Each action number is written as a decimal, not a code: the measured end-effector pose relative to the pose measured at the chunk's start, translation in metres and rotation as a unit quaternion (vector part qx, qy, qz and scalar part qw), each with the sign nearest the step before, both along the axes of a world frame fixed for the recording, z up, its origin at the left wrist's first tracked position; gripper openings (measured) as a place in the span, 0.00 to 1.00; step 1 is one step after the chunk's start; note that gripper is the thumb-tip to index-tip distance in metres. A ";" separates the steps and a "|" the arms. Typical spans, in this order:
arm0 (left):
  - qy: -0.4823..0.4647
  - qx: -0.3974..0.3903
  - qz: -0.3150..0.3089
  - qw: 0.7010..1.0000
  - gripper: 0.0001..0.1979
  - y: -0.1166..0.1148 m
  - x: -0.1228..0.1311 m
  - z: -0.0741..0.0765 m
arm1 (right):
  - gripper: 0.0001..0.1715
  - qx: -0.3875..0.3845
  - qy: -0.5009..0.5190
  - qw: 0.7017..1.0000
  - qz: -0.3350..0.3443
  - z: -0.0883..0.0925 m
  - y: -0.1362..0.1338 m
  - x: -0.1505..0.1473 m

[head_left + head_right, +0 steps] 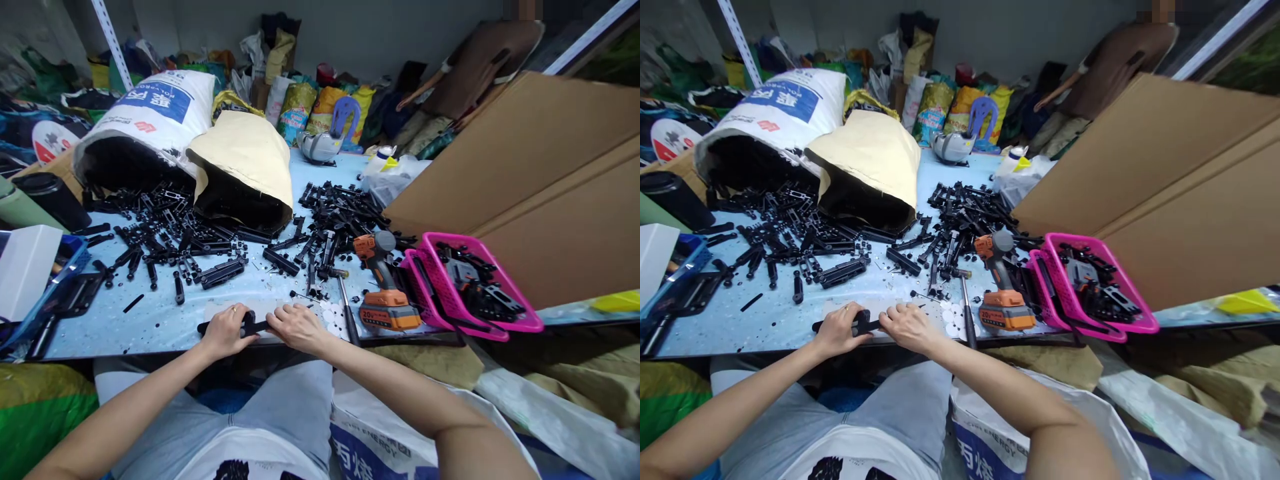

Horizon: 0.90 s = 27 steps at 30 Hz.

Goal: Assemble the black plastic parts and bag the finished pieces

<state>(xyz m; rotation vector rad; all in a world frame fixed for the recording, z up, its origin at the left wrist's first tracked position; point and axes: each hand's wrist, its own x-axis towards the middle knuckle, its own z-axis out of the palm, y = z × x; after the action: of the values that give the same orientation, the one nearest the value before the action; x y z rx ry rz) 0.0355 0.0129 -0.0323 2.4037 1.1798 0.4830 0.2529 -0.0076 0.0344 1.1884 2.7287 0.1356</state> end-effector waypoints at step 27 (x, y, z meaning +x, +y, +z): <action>0.059 -0.023 -0.077 0.995 0.23 0.043 0.036 0.009 | 0.20 0.020 0.136 0.989 -0.046 -0.068 -0.001 0.027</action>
<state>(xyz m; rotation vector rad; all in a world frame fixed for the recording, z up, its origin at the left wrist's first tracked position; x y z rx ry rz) 0.0712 0.0554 -0.0230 2.4893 1.0292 0.2660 0.2803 -0.0087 -0.0332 1.4390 2.9042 0.0180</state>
